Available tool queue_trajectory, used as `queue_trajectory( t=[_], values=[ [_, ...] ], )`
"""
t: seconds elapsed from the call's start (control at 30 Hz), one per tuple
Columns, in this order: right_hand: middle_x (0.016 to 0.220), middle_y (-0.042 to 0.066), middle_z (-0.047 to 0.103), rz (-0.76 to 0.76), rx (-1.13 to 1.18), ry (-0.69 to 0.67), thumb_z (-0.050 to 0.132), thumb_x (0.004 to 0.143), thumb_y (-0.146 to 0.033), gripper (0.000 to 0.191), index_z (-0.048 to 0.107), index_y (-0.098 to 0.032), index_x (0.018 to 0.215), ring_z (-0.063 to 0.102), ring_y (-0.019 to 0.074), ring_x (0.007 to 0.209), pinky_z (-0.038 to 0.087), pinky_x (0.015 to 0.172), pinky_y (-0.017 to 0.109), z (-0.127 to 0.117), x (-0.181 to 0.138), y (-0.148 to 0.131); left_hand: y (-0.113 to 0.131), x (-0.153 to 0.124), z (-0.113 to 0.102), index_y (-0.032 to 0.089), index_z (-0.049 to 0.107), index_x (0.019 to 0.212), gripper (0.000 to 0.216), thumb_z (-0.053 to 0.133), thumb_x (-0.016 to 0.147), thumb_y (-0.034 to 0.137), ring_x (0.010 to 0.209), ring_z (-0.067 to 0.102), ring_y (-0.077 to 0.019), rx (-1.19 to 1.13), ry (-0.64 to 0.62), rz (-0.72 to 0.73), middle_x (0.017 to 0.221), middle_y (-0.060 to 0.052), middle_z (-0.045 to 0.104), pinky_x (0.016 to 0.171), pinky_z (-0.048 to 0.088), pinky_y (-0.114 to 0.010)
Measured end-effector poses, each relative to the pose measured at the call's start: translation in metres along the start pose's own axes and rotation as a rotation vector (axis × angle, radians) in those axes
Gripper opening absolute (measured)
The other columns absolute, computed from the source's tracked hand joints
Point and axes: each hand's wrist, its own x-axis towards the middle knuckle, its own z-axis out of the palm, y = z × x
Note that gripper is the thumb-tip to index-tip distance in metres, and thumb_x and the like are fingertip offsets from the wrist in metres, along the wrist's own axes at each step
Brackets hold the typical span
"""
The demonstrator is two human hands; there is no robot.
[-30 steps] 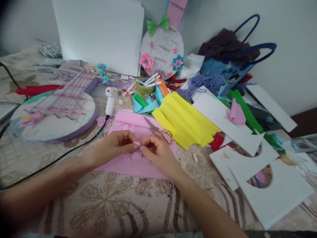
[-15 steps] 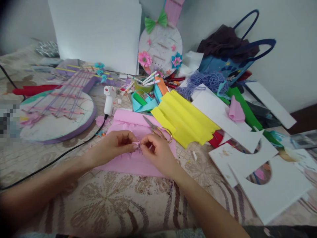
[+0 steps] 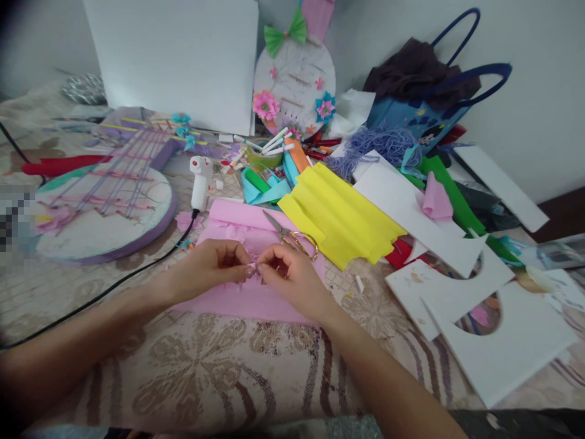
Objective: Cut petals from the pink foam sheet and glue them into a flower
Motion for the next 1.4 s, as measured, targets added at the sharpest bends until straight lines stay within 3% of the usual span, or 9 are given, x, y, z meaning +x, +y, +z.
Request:
queue_trajectory(
  t=[0.23, 0.63, 0.87, 1.4],
  values=[
    [0.067, -0.002, 0.055, 0.046, 0.102, -0.021, 0.050, 0.081, -0.018, 0.006, 0.055, -0.017, 0.078, 0.049, 0.0083, 0.055, 0.038, 0.051, 0.022, -0.0012, 0.0000, -0.0005, 0.0000, -0.0007, 0.0009, 0.013, 0.056, 0.071, 0.017, 0.060, 0.073, 0.029, 0.058, 0.051, -0.0085, 0.018, 0.004, -0.007, 0.065, 0.000, 0.058, 0.053, 0.039, -0.021],
    [0.066, -0.002, 0.055, 0.031, 0.082, -0.062, 0.052, 0.077, -0.013, 0.005, 0.054, -0.018, 0.076, 0.051, 0.0099, 0.060, 0.039, 0.054, 0.022, -0.0001, -0.0002, 0.0002, 0.0016, -0.0027, 0.0014, 0.013, 0.057, 0.070, 0.015, 0.059, 0.073, 0.027, 0.057, 0.050, -0.0090, 0.098, 0.012, 0.002, 0.063, 0.000, 0.058, 0.052, 0.039, -0.021],
    [0.066, -0.002, 0.055, 0.035, 0.044, -0.006, 0.052, 0.077, -0.014, 0.004, 0.054, -0.017, 0.076, 0.050, 0.0096, 0.058, 0.038, 0.052, 0.022, -0.0005, 0.0000, 0.0003, -0.0006, -0.0022, 0.0010, 0.013, 0.058, 0.076, 0.019, 0.060, 0.073, 0.032, 0.060, 0.052, -0.0093, 0.026, -0.028, -0.006, 0.068, -0.002, 0.060, 0.054, 0.041, -0.022],
    [0.066, -0.002, 0.055, 0.040, 0.076, -0.040, 0.052, 0.079, -0.018, 0.005, 0.054, -0.018, 0.075, 0.050, 0.0100, 0.058, 0.040, 0.053, 0.023, 0.0002, -0.0005, -0.0028, 0.0043, -0.0021, 0.0029, 0.013, 0.056, 0.067, 0.011, 0.060, 0.071, 0.023, 0.055, 0.050, -0.0084, -0.002, -0.014, -0.047, 0.060, 0.001, 0.057, 0.052, 0.039, -0.021]
  ],
)
